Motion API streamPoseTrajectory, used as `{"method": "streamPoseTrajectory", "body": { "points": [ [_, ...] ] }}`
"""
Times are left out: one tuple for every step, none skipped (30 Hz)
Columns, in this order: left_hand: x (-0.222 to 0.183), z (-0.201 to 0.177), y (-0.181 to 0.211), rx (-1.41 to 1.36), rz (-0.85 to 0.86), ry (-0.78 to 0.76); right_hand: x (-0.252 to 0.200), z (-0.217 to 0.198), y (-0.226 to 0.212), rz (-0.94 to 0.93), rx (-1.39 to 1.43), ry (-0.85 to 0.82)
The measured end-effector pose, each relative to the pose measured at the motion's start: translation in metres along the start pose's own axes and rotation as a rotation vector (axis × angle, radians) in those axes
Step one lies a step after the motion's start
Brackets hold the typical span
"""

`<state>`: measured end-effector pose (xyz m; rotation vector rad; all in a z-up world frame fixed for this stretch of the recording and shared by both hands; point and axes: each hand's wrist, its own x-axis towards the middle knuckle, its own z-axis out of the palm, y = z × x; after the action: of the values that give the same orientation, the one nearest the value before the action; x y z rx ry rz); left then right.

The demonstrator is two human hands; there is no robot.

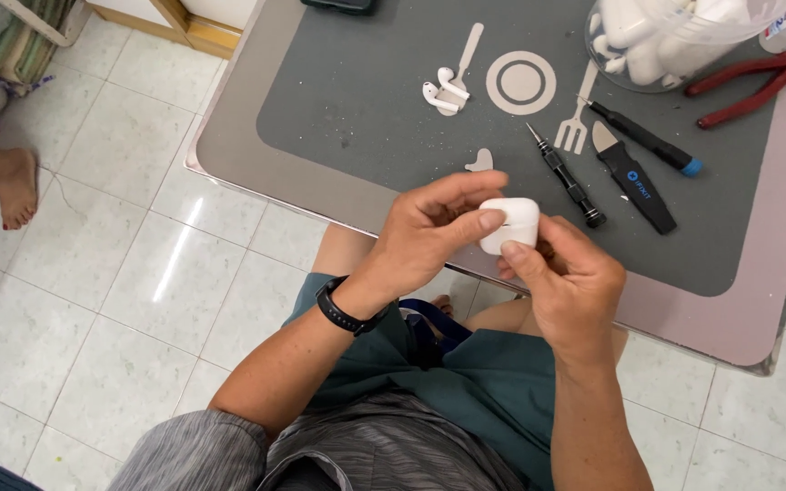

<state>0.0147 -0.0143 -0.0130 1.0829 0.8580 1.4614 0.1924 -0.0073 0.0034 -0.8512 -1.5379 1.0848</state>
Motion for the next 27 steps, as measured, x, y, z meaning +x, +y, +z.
{"method": "streamPoseTrajectory", "body": {
  "points": [
    [0.002, 0.0, 0.002, -0.002, 0.0, 0.002, -0.001, 0.0, 0.0, 0.001, -0.001, -0.002],
    [0.003, 0.001, 0.003, -0.04, -0.029, 0.043, -0.002, -0.001, 0.0, -0.047, -0.027, -0.02],
    [0.005, 0.003, 0.004, -0.078, -0.057, 0.084, -0.003, -0.003, 0.0, -0.095, -0.054, -0.037],
    [0.006, 0.003, 0.004, -0.08, -0.058, 0.083, -0.002, -0.004, 0.001, -0.094, -0.056, -0.036],
    [0.006, 0.004, 0.004, -0.084, -0.06, 0.086, -0.001, -0.005, 0.001, -0.1, -0.045, -0.043],
    [0.006, 0.005, 0.003, -0.089, -0.063, 0.09, -0.001, -0.005, 0.002, -0.105, -0.032, -0.051],
    [0.006, 0.005, 0.004, -0.089, -0.064, 0.089, -0.001, -0.004, 0.002, -0.104, -0.033, -0.05],
    [0.006, 0.004, 0.004, -0.094, -0.068, 0.089, -0.001, -0.004, 0.002, -0.107, -0.011, -0.056],
    [0.006, 0.004, 0.005, -0.099, -0.071, 0.088, -0.001, -0.003, 0.001, -0.111, 0.012, -0.062],
    [0.005, 0.004, 0.007, -0.1, -0.071, 0.093, -0.001, -0.004, 0.003, -0.109, 0.013, -0.066],
    [0.005, 0.005, 0.008, -0.103, -0.068, 0.09, -0.001, -0.005, 0.005, -0.115, 0.009, -0.076],
    [0.005, 0.006, 0.01, -0.107, -0.063, 0.086, -0.001, -0.007, 0.006, -0.122, 0.004, -0.086],
    [0.004, 0.006, 0.011, -0.108, -0.063, 0.09, -0.001, -0.007, 0.007, -0.122, 0.004, -0.089],
    [0.004, 0.007, 0.011, -0.11, -0.055, 0.092, -0.001, -0.008, 0.008, -0.124, 0.014, -0.094],
    [0.003, 0.007, 0.012, -0.111, -0.048, 0.095, -0.001, -0.009, 0.009, -0.127, 0.025, -0.099],
    [0.003, 0.007, 0.01, -0.112, -0.048, 0.096, -0.002, -0.009, 0.009, -0.127, 0.024, -0.101],
    [0.003, 0.006, 0.008, -0.12, -0.036, 0.093, -0.002, -0.009, 0.008, -0.122, 0.032, -0.104],
    [0.002, 0.005, 0.006, -0.126, -0.022, 0.091, -0.002, -0.009, 0.008, -0.118, 0.042, -0.107],
    [0.002, 0.005, 0.006, -0.128, -0.02, 0.093, -0.002, -0.01, 0.01, -0.119, 0.041, -0.11],
    [0.002, 0.004, 0.005, -0.116, -0.009, 0.085, -0.003, -0.011, 0.011, -0.11, 0.039, -0.109],
    [0.001, 0.004, 0.005, -0.105, 0.001, 0.078, -0.003, -0.011, 0.013, -0.101, 0.036, -0.107],
    [0.0, 0.004, 0.006, -0.106, 0.003, 0.081, -0.003, -0.011, 0.012, -0.101, 0.035, -0.111],
    [-0.001, 0.004, 0.008, -0.102, 0.013, 0.079, -0.003, -0.01, 0.012, -0.105, 0.032, -0.109],
    [-0.001, 0.004, 0.009, -0.099, 0.023, 0.077, -0.003, -0.01, 0.011, -0.108, 0.028, -0.106],
    [-0.001, 0.002, 0.008, -0.101, 0.024, 0.079, -0.003, -0.01, 0.011, -0.108, 0.027, -0.109],
    [-0.001, 0.0, 0.007, -0.099, 0.028, 0.057, -0.002, -0.01, 0.01, -0.103, 0.03, -0.105],
    [0.0, -0.002, 0.006, -0.098, 0.032, 0.034, -0.002, -0.01, 0.01, -0.097, 0.033, -0.101]
  ]
}}
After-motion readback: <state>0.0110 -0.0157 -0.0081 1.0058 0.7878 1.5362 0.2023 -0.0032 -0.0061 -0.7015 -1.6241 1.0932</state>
